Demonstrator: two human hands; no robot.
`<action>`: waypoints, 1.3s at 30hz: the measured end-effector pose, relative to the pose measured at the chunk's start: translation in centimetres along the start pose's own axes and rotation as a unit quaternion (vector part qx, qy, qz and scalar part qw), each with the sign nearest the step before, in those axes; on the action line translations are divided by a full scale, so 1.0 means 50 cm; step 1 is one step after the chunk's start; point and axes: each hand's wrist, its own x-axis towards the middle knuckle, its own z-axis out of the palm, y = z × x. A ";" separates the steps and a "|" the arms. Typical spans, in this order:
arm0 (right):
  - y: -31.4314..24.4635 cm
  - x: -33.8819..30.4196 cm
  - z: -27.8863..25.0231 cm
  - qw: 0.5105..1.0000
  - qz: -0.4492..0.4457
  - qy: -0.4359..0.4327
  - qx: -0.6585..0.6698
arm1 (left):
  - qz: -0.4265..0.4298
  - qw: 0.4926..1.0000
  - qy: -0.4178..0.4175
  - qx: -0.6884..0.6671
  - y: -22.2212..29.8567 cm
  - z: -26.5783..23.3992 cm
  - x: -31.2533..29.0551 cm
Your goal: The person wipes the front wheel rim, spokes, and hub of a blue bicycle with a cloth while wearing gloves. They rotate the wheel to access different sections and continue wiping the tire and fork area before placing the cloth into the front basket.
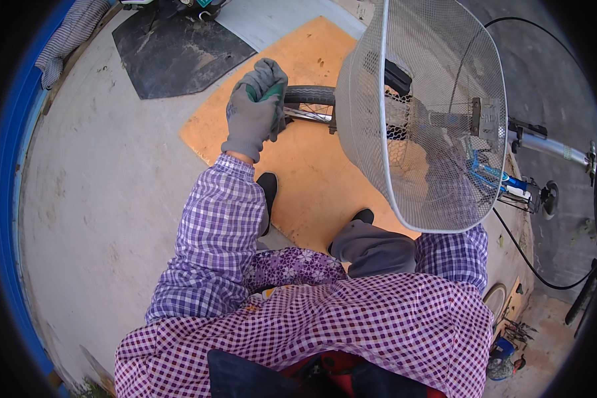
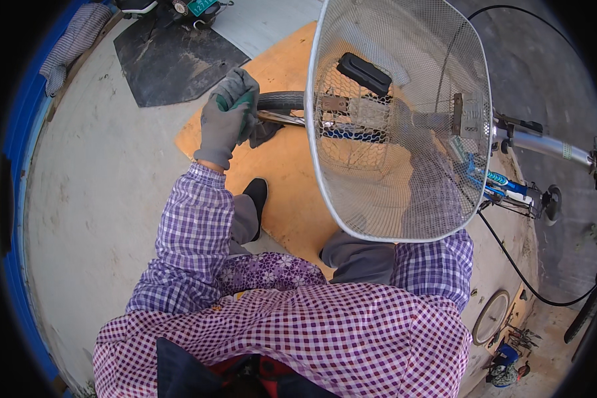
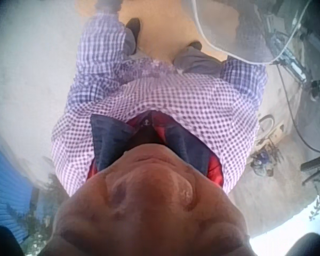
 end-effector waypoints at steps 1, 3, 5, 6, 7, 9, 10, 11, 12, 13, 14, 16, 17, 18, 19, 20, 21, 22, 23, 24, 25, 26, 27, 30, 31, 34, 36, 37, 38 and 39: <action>0.001 -0.001 0.004 1.000 0.001 0.000 0.002 | -0.002 1.000 -0.011 0.025 0.002 0.015 -0.007; -0.002 -0.003 0.007 1.000 0.003 0.000 0.005 | 0.005 0.991 -0.029 0.133 0.011 0.040 -0.028; -0.006 -0.010 0.007 1.000 0.005 -0.002 0.009 | 0.016 0.990 -0.102 0.094 0.023 0.058 -0.055; -0.006 -0.014 0.008 1.000 0.005 -0.002 0.010 | -0.072 0.983 -0.165 0.020 0.029 0.060 -0.068; -0.004 -0.019 0.009 1.000 0.007 -0.001 0.014 | -0.063 0.987 -0.147 0.022 0.034 0.058 -0.075; 0.005 -0.022 0.022 1.000 0.008 0.000 0.017 | -0.104 0.985 -0.137 0.026 0.031 0.050 -0.079; 0.012 -0.018 0.034 1.000 0.008 0.003 0.019 | -0.117 0.978 -0.166 0.052 0.022 0.043 -0.072; 0.018 -0.009 0.050 1.000 0.008 0.007 0.018 | -0.120 0.976 -0.168 0.067 0.007 0.034 -0.062; 0.024 0.001 0.072 1.000 0.009 0.010 0.018 | -0.115 0.975 -0.176 0.075 -0.012 0.026 -0.047; 0.027 0.018 0.092 1.000 0.009 0.018 0.019 | -0.105 0.975 -0.176 0.084 -0.035 0.020 -0.029; 0.027 0.035 0.118 0.999 0.009 0.028 0.022 | -0.087 0.976 -0.181 0.086 -0.060 0.014 -0.007; 0.015 0.057 0.166 0.998 0.005 0.050 0.027 | -0.081 0.978 -0.175 0.080 -0.109 -0.003 0.025; 0.013 0.050 0.179 0.997 0.002 0.067 0.041 | -0.086 0.979 -0.167 0.075 -0.126 -0.012 0.029; 0.017 0.026 0.183 0.995 0.007 0.072 0.064 | -0.099 0.980 -0.153 0.077 -0.135 -0.018 0.024; 0.026 -0.016 0.180 0.994 0.036 0.058 0.088 | -0.130 0.974 -0.164 0.080 -0.137 -0.023 0.006; 0.056 -0.085 0.151 0.989 0.050 0.067 0.121 | -0.091 0.978 -0.177 0.067 -0.126 -0.019 -0.011; 0.089 -0.158 0.121 0.983 0.085 0.061 0.153 | -0.074 0.978 -0.183 0.068 -0.107 -0.013 -0.042; 0.136 -0.253 0.085 0.976 0.081 0.058 0.195 | -0.066 0.978 -0.181 0.076 -0.080 -0.002 -0.078; 0.184 -0.341 0.052 0.968 0.126 0.071 0.208 | -0.071 0.974 -0.195 0.085 -0.048 0.009 -0.114; 0.235 -0.424 0.018 0.961 0.131 0.089 0.228 | -0.047 0.976 -0.199 0.075 -0.017 0.020 -0.150; 0.282 -0.495 -0.009 0.953 0.136 0.106 0.249 | -0.037 0.976 -0.201 0.074 0.011 0.027 -0.178; 0.318 -0.555 -0.021 0.941 0.100 0.167 0.275 | 0.006 0.976 -0.213 0.045 0.035 0.029 -0.193; 0.341 -0.596 -0.024 0.933 0.054 0.196 0.296 | 0.036 0.980 -0.168 0.101 0.044 0.015 -0.207; 0.336 -0.638 -0.025 0.924 0.121 0.222 0.286 | -0.083 0.984 -0.109 0.113 0.019 -0.039 -0.182; 0.310 -0.637 -0.019 0.866 0.099 0.266 0.411 | -0.089 0.988 -0.109 0.062 -0.009 -0.060 -0.163; 0.208 -0.660 -0.044 0.755 0.156 0.402 0.495 | -0.089 0.993 -0.068 0.044 -0.119 -0.094 -0.107; 0.125 -0.690 -0.063 0.726 0.130 0.460 0.494 | -0.106 0.992 -0.066 0.010 -0.193 -0.102 -0.090; 0.080 -0.703 -0.068 0.748 0.103 0.466 0.461 | -0.101 0.993 -0.053 0.007 -0.224 -0.103 -0.086; 0.033 -0.715 -0.067 0.757 0.092 0.485 0.428 | -0.101 0.994 -0.033 0.011 -0.251 -0.104 -0.087; -0.018 -0.730 -0.057 0.764 0.079 0.504 0.395 | -0.078 0.997 -0.023 -0.001 -0.270 -0.105 -0.087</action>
